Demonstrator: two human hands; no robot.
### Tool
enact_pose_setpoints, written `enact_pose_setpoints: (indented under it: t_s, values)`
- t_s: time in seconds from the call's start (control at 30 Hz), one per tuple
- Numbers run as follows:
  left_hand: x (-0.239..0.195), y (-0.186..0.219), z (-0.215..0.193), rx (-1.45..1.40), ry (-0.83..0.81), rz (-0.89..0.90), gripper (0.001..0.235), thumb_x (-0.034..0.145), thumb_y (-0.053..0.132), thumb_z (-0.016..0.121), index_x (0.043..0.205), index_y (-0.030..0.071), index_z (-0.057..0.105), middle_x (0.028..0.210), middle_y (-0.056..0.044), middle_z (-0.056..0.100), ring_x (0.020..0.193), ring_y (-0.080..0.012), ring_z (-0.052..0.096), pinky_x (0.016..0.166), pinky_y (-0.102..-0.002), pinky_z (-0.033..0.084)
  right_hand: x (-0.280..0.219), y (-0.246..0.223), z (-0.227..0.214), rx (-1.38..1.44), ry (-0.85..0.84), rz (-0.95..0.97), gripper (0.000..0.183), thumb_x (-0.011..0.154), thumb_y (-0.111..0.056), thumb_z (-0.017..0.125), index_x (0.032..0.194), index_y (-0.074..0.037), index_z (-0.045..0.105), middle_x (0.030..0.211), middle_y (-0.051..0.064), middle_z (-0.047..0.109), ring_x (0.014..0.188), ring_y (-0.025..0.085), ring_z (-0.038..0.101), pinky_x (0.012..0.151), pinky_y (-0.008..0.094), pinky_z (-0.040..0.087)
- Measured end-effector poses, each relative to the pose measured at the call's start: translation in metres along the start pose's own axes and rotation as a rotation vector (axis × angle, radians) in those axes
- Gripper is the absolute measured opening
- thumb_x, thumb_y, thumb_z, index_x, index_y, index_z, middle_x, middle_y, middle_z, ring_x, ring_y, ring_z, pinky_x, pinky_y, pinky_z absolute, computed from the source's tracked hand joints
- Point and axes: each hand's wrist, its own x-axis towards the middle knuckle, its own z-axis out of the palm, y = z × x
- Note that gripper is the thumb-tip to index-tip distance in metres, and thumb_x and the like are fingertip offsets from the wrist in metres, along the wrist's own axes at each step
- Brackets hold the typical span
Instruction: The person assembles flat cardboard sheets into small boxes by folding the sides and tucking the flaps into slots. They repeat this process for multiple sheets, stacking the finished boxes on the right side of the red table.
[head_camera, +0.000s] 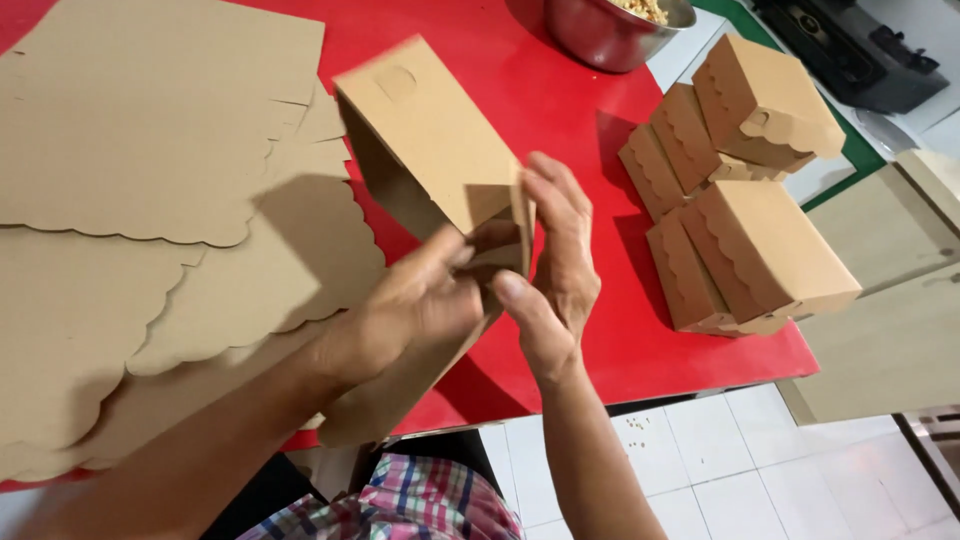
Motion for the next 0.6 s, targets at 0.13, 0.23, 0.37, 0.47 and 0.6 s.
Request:
enact_pose_setpoints:
  t_s: [0.13,0.23,0.37,0.47,0.6]
  values:
    - [0.019,-0.04,0.0,-0.064,0.324,0.169,0.063,0.097,0.033,0.067,0.148,0.004,0.042,0.144,-0.012,0.054,0.137,-0.0223,0.051,0.114,-0.049,0.043,0.005,-0.002,-0.005,-0.033,-0.154,0.161,0.072,0.089,-0.053,0.061,0.138,0.001,0.059,0.149,0.021,0.046,0.143,0.034,0.041,0.123,0.048,0.033]
    - [0.025,-0.057,0.011,0.031,0.535,0.196,0.051,0.094,0.013,0.065,0.142,0.001,0.052,0.132,-0.014,0.062,0.129,-0.0249,0.055,0.111,-0.055,0.045,0.019,-0.006,-0.011,-0.039,-0.178,0.27,0.063,0.089,-0.052,0.06,0.124,0.0,0.065,0.133,0.022,0.056,0.126,0.031,0.055,0.111,0.045,0.044]
    - [0.037,-0.024,0.042,0.106,0.645,0.012,0.02,0.08,0.003,0.077,0.1,0.0,0.077,0.088,-0.012,0.075,0.087,-0.0217,0.067,0.077,-0.043,0.061,0.055,-0.025,-0.02,-0.564,-0.375,0.397,0.053,0.075,-0.033,0.083,0.111,0.001,0.064,0.102,0.02,0.064,0.099,0.044,0.068,0.085,0.053,0.059]
    - [0.037,-0.103,0.043,0.193,0.733,-0.14,0.026,0.071,-0.007,0.071,0.094,0.001,0.078,0.066,-0.015,0.065,0.071,-0.018,0.064,0.064,-0.039,0.057,0.077,-0.036,-0.002,-1.07,-0.717,0.56,0.052,0.076,-0.039,0.074,0.108,-0.001,0.058,0.1,0.02,0.06,0.093,0.05,0.066,0.079,0.067,0.055]
    - [0.04,-0.099,0.062,0.213,0.75,-0.177,0.021,0.08,-0.003,0.067,0.082,0.011,0.082,0.061,-0.003,0.066,0.065,-0.0092,0.059,0.054,-0.031,0.052,0.076,0.028,-0.013,-1.355,-0.729,0.484,0.043,0.078,-0.038,0.067,0.1,-0.002,0.06,0.094,0.016,0.057,0.079,0.046,0.069,0.063,0.062,0.058]
